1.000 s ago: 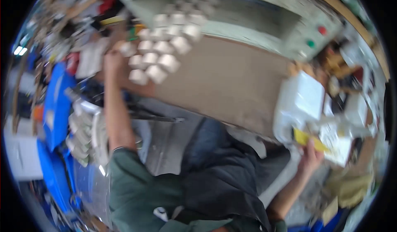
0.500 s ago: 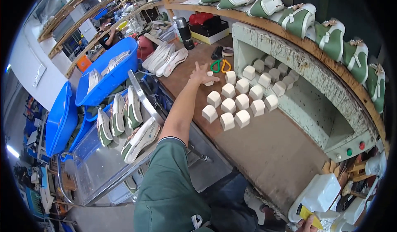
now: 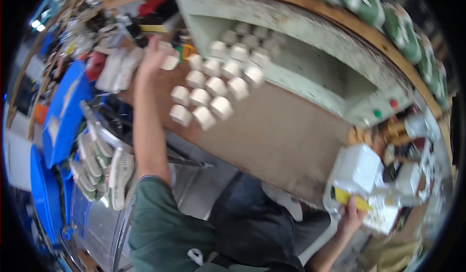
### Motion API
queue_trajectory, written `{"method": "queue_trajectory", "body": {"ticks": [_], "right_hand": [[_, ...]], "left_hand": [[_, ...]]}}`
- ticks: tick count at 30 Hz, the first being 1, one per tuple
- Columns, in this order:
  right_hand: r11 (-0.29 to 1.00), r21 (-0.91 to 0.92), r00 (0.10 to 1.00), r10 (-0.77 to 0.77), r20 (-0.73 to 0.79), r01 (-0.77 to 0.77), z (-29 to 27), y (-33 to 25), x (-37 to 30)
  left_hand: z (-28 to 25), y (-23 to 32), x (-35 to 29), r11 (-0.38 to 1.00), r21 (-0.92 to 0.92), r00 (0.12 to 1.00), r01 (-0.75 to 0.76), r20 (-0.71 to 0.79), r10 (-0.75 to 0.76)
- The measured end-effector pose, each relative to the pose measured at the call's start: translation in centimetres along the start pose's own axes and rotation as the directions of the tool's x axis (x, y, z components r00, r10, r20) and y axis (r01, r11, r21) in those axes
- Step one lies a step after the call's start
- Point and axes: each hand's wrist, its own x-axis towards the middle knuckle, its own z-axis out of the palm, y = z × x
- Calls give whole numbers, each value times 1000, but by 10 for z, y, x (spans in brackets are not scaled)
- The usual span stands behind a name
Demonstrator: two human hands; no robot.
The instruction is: Applying adhesive to shoe heel components and arranging soles on drying racks in a shoe factory.
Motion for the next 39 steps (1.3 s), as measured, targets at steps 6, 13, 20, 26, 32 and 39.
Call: {"method": "queue_trajectory", "body": {"ticks": [6,13,20,26,32,39], "right_hand": [[998,-8,977,-64,205,67,3,-16,-8],[994,-91,992,72,102,-63,-33,-24,-7],[956,-248,959,-85,270,154,-44,-16,-2],[888,-374,925,-126,359,266,-46,-13,5],[969,-246,952,72,298,4,-47,-9,4],[920,-327,926,301,229,-218,-65,-36,-3]], "left_hand": [[127,92,-193,754,-48,604,-655,566,561],[233,81,-247,809,158,683,-566,639,353],[220,36,-304,588,55,560,-807,390,731],[183,44,-315,553,16,479,-833,521,707],[180,59,-291,724,-57,457,-687,741,492],[187,56,-317,901,-327,662,-285,612,432]]}}
